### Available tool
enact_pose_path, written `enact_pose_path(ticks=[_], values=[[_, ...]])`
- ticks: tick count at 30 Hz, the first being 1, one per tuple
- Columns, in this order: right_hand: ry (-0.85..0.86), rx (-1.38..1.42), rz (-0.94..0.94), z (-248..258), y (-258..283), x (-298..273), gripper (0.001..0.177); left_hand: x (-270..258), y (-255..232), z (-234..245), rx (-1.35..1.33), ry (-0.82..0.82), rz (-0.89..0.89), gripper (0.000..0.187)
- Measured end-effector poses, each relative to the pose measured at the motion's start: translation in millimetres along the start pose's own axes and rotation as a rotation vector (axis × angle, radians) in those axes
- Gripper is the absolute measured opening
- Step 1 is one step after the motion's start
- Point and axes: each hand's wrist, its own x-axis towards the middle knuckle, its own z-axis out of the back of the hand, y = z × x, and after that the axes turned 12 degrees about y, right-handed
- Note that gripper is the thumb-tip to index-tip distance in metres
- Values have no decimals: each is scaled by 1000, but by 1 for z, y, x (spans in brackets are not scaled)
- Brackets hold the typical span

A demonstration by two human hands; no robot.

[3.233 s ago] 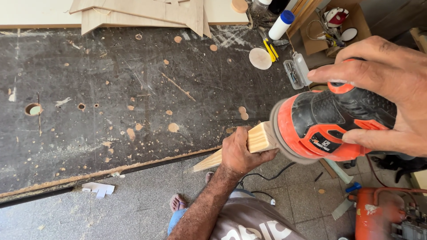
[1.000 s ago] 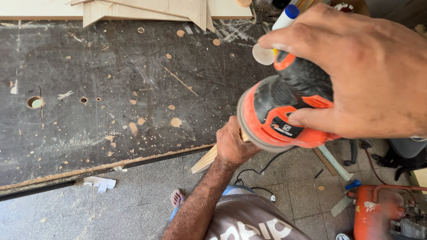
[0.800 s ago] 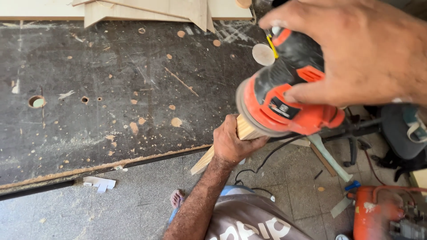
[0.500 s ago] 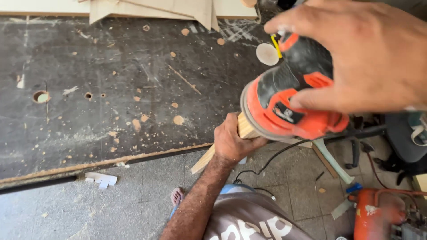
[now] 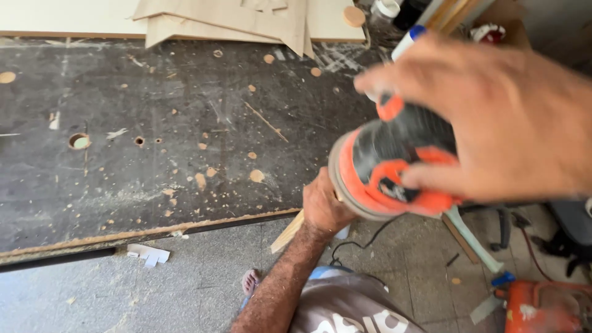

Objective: The person uses an electric sander to smooth the surface and edges of a long wooden plank on a workbench. They then pick up a large, cut-out wooden letter and place it on the plank.

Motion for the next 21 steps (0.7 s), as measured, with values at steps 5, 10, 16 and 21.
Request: enact_pose_path(ticks=[5,10,16,21], values=[[66,84,-147,7,3,8,98,1,-5,9,-24,17,38,75],[74,49,-66,-2,-5,7,96,-3,-7,8,-42,51,78,65],[48,103,-95,6,5,5,90,3,7,6,-20,-40,-24,71],[41,177,-209,7,-18,22,87,6,-15,20,-8,18,148,87]])
